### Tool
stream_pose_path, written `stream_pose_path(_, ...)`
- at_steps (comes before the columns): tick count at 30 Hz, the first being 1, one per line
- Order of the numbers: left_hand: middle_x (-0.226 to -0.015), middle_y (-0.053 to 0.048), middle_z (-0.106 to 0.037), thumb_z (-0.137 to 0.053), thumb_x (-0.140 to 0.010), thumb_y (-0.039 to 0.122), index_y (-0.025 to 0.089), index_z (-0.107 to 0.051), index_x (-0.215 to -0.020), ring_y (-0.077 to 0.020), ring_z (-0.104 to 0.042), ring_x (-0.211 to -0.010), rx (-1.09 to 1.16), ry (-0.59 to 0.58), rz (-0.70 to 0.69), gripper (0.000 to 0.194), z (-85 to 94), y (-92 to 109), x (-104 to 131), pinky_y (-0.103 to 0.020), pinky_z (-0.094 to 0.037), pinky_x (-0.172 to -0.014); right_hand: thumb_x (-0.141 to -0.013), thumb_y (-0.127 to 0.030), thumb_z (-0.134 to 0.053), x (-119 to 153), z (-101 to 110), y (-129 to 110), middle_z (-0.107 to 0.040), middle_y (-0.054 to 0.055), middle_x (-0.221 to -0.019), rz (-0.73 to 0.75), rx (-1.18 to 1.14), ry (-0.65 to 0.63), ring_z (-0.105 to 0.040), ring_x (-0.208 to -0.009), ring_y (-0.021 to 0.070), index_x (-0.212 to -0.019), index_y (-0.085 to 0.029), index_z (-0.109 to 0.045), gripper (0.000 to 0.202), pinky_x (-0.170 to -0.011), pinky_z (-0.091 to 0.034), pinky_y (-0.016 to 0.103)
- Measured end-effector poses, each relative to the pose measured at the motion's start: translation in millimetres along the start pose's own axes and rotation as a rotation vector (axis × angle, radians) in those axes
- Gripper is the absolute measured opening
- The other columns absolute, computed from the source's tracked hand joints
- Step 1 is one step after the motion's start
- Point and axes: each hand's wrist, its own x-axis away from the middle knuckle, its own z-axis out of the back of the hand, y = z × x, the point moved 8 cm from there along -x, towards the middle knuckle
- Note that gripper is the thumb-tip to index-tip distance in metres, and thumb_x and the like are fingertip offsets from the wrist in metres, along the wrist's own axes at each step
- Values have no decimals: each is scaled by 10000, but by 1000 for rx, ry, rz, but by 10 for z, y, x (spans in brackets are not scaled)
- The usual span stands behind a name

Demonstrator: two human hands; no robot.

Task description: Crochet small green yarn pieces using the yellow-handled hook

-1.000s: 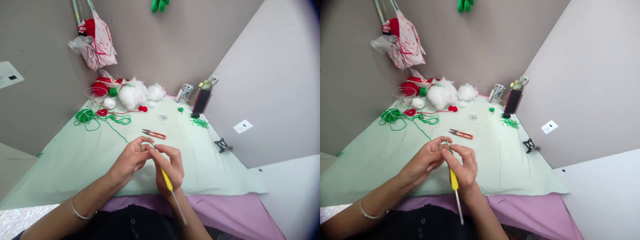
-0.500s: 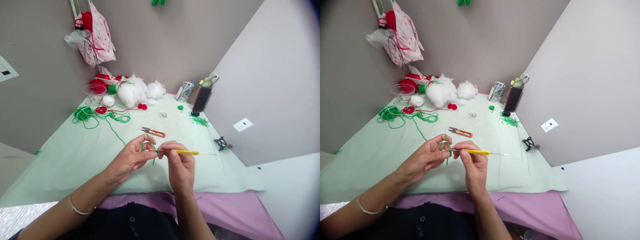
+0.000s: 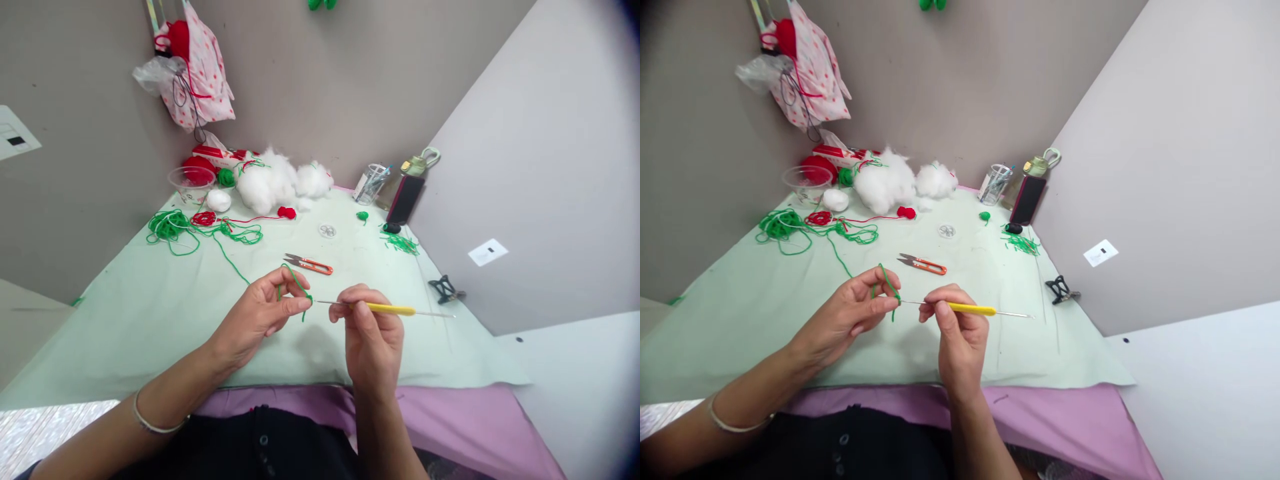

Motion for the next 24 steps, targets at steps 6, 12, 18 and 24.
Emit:
stream_pose_path(6,-769,74,-545,-810,-783,193,182,-649,-982,8,-277,-444,-9,16,-2,257,0,-1,4,-212,-138,-426,-1009,-242,-609,31,-33,-26,-658,-5,-828,34,75,-30,-608,-746,128,-992,-255,-760,152,-692,-471,298)
stream_pose_path(12,-710,80,-531,-815,-788,220,183,-660,-936,-7,-277,-450,-56,23,-7,218,19,6,3,-225,-148,-439,-1008,-203,-600,31,-72,-88,-657,-7,-824,112,168,-17,-602,-751,130,-986,-252,-758,167,-693,-467,306)
stream_pose_path(18,-600,89,-465,-813,-806,276,186,-671,-904,-34,-285,-458,-116,41,-9,195,44,4,28,-238,-153,-457,-1007,-193,-589,39,-82,-136,-662,2,-827,157,227,-13,-605,-757,144,-1004,-262,-757,181,-687,-479,314)
stream_pose_path(24,-595,89,-467,-814,-794,264,183,-670,-898,-35,-293,-446,-125,51,-15,194,37,22,17,-236,-163,-452,-1000,-191,-594,67,-98,-165,-675,14,-837,172,293,-17,-612,-786,160,-1003,-276,-763,190,-703,-494,324)
